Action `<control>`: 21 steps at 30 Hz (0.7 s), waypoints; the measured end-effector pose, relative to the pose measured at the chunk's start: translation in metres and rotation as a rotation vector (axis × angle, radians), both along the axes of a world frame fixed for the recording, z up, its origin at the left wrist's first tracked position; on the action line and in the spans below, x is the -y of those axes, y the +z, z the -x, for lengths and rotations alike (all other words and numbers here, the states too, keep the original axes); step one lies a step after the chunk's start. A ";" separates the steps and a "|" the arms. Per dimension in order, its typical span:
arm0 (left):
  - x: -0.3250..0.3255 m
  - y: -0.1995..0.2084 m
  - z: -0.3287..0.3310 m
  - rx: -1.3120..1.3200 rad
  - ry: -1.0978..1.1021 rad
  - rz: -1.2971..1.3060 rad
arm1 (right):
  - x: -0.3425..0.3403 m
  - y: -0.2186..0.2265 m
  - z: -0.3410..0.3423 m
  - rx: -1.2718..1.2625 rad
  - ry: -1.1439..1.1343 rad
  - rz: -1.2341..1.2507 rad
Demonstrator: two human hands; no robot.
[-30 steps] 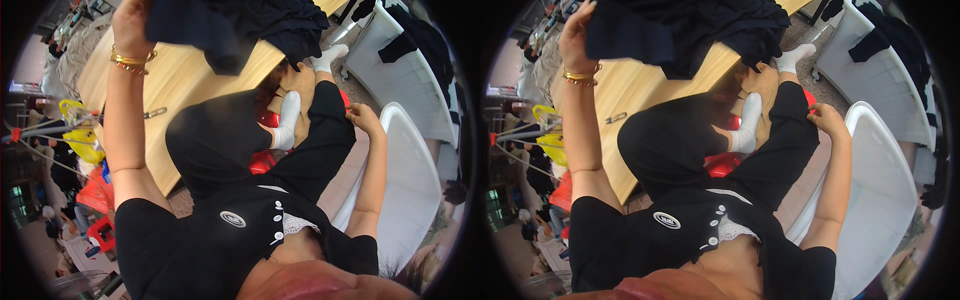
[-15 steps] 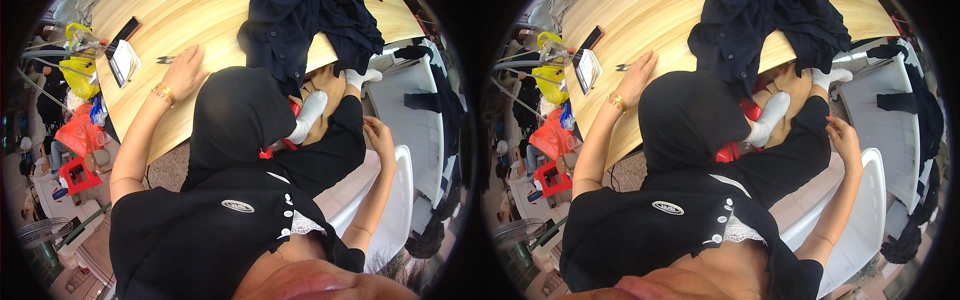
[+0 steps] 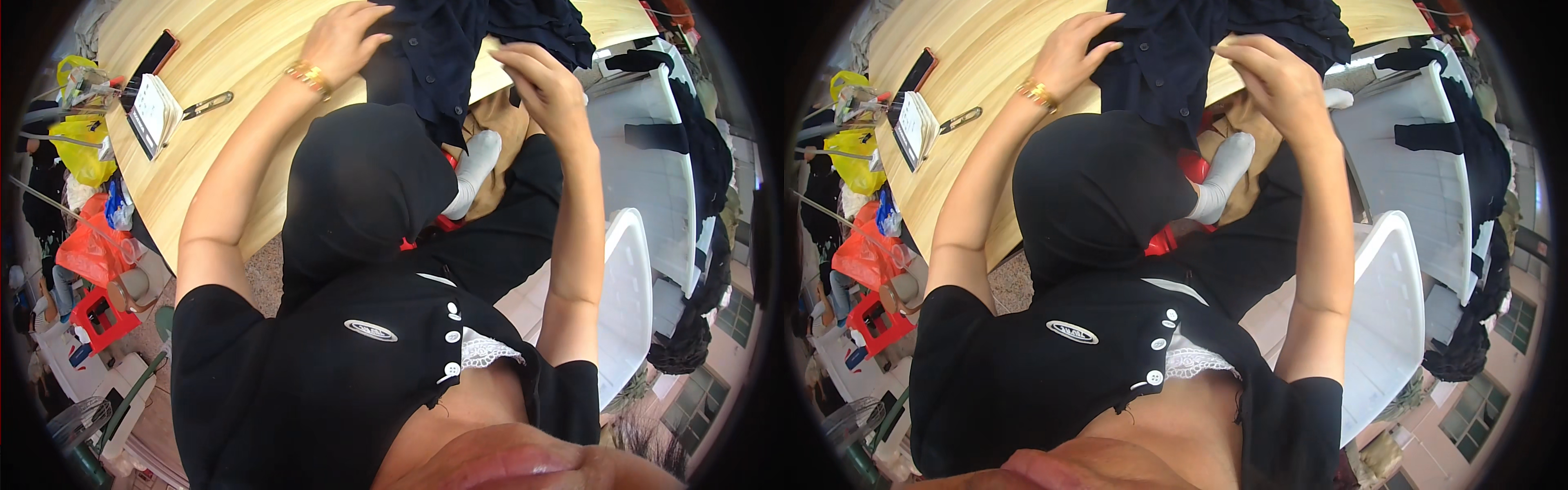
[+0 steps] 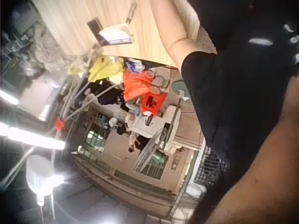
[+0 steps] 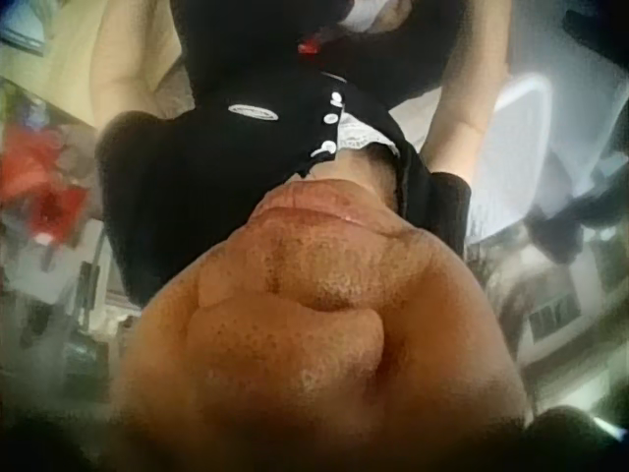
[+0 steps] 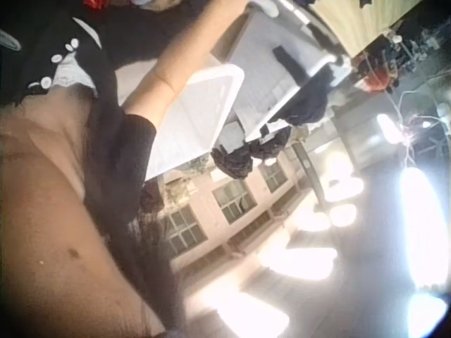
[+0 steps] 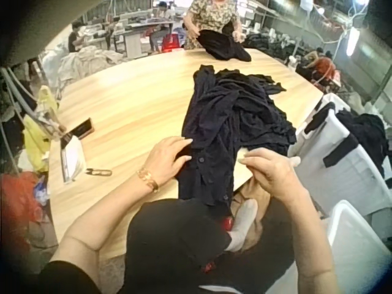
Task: Trimming loose threads from black garments using small hand snips.
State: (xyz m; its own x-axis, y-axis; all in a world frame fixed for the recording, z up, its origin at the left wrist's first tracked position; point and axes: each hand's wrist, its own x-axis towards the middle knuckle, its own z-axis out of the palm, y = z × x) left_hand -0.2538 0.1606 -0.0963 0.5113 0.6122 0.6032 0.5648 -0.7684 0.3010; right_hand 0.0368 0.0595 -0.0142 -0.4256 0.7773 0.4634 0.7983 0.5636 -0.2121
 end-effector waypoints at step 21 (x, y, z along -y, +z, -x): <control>-0.029 -0.041 -0.038 0.082 0.171 0.418 | -0.074 -0.022 0.078 0.391 0.129 0.434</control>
State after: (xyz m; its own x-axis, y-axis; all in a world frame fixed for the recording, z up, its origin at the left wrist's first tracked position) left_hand -0.2157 0.1896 -0.1369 0.3425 0.8831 0.3207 0.6346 -0.4692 0.6141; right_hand -0.0413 0.1338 -0.0365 -0.6039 0.7914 -0.0947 0.7946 0.5885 -0.1491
